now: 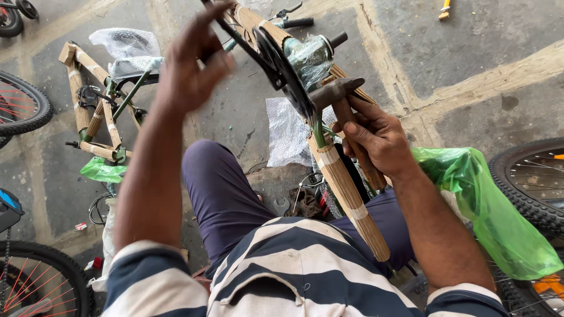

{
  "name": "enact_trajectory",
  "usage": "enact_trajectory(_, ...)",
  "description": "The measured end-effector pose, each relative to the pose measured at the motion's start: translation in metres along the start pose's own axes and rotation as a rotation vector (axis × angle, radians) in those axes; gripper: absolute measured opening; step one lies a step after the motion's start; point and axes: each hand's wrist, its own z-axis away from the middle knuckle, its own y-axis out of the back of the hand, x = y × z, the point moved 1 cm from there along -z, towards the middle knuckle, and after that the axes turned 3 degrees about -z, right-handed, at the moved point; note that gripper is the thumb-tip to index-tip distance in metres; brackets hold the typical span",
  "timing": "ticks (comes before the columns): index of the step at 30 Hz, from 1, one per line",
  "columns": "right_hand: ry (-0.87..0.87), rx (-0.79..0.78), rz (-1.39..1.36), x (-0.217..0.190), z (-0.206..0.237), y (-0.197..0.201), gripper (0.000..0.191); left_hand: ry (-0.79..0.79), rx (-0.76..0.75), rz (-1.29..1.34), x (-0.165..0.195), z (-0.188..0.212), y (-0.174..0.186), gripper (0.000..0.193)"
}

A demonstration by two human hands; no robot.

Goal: The person sits on the floor of a bicycle workshop fitting a crankset and chainring to a bicycle frame. They align the crank arm to the bottom bracket, tighten it with a spanner, tap components into place with a hammer, and turn the crank to check movement.

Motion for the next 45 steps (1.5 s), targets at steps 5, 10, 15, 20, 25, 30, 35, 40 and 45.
enact_trajectory(5, 0.022, -0.006, 0.034, -0.001, 0.003, -0.001, 0.056, 0.241, -0.092, -0.673, -0.068, -0.026, -0.037, 0.092)
enact_trajectory(10, 0.046, -0.043, 0.03, -0.004, 0.004, -0.001, 0.06, 0.017, -0.828, -0.289, -0.069, 0.069, -0.122, 0.042)
enact_trajectory(15, 0.096, -0.044, 0.103, -0.009, 0.0, -0.003, 0.062, -0.644, -0.513, 0.052, -0.038, 0.031, -0.037, 0.026)
enact_trajectory(20, 0.111, 0.016, 0.116, -0.001, 0.024, 0.004, 0.059, -0.442, 0.141, -0.837, -0.083, -0.047, 0.004, 0.008)
enact_trajectory(25, 0.16, 0.169, 0.363, -0.019, 0.088, -0.006, 0.062, -0.626, 0.107, -0.898, -0.139, -0.031, -0.064, 0.035)
enact_trajectory(30, -0.018, 0.434, 0.513, -0.035, 0.158, -0.061, 0.059, -0.509, -0.046, -0.222, -0.186, -0.031, -0.095, 0.033)
enact_trajectory(35, -0.39, 0.297, 0.983, 0.008, 0.177, -0.108, 0.055, -0.338, -0.427, 0.018, -0.219, -0.049, -0.096, 0.038)
enact_trajectory(40, -0.787, 0.054, 1.074, 0.064, 0.148, -0.151, 0.067, -0.526, -0.431, 0.317, -0.242, -0.05, -0.093, 0.037)
enact_trajectory(45, -1.226, -0.017, 0.97, 0.209, 0.132, -0.144, 0.033, -0.544, -0.294, 0.369, -0.266, -0.054, -0.101, 0.065)
